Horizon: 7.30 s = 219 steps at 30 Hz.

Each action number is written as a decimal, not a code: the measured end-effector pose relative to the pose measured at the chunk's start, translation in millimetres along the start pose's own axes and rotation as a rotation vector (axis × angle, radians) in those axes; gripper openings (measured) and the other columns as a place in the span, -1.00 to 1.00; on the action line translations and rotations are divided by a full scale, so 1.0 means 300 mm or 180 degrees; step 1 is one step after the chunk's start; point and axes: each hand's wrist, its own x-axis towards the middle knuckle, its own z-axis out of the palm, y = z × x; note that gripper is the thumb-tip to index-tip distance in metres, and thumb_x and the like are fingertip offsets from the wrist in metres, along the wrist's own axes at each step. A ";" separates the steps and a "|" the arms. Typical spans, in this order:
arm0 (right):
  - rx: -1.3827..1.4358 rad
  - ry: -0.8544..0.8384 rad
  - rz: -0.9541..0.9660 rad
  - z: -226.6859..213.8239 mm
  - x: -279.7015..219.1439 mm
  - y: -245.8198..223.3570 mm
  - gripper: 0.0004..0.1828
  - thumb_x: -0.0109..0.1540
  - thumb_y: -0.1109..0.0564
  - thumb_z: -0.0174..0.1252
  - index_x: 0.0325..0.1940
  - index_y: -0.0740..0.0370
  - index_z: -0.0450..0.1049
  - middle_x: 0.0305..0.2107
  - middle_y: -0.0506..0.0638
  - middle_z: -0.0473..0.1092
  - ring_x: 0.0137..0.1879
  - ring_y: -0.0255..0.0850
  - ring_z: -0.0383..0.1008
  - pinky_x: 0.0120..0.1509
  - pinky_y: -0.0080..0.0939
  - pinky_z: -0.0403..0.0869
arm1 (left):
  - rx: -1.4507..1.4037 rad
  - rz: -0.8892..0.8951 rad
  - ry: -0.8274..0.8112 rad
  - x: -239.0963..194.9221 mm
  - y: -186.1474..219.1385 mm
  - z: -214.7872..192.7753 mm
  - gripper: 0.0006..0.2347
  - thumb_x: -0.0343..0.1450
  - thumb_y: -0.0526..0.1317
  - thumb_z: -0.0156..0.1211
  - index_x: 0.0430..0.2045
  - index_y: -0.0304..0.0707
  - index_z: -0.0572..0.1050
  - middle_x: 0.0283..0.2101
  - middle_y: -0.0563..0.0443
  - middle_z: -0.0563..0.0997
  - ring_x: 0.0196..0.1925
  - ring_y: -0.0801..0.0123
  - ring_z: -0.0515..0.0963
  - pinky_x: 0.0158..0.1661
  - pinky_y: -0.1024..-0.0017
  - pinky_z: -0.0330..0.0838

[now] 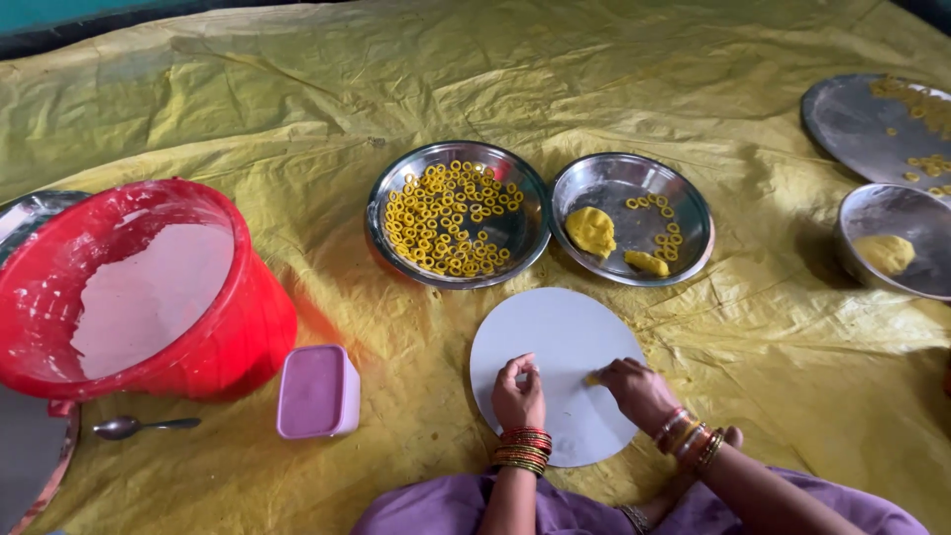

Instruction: The person rolls small pieces of yellow dough into thin ropes on a white board, then joins the ends to form rings. The finished rings are placed into a metal bowl. The person repeats this process continuously.

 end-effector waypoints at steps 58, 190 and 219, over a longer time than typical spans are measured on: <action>-0.0682 0.0103 0.2158 0.156 0.506 -0.005 0.14 0.27 -0.57 -0.34 0.58 0.34 -0.39 0.53 0.19 -0.45 0.64 0.04 -0.59 0.61 0.16 -0.43 | 0.2263 -0.0883 -0.2084 0.263 0.049 -0.361 -0.35 0.33 0.01 0.34 0.34 -0.04 0.25 0.27 -0.06 0.53 0.27 0.15 0.54 0.27 0.26 0.41; -0.0583 -0.1277 0.1554 0.192 0.156 -0.500 0.11 0.31 -0.52 -0.32 0.54 0.41 -0.41 0.51 0.31 -0.48 0.62 0.10 -0.59 0.60 0.12 -0.36 | 0.2003 -0.0567 -0.1913 0.308 -0.037 -0.357 -0.15 0.21 0.00 0.55 0.38 -0.17 0.16 0.44 -0.12 0.26 0.46 0.17 0.27 0.40 0.30 0.18; -0.0645 -0.0460 0.1953 0.136 0.328 -0.283 0.12 0.27 -0.49 -0.17 0.54 0.39 -0.34 0.50 0.31 -0.34 0.61 0.09 -0.45 0.58 0.24 -0.26 | 0.2047 -0.0751 -0.1916 0.276 0.035 -0.380 -0.23 0.24 -0.01 0.50 0.34 -0.19 0.25 0.37 -0.12 0.37 0.39 0.14 0.40 0.33 0.27 0.31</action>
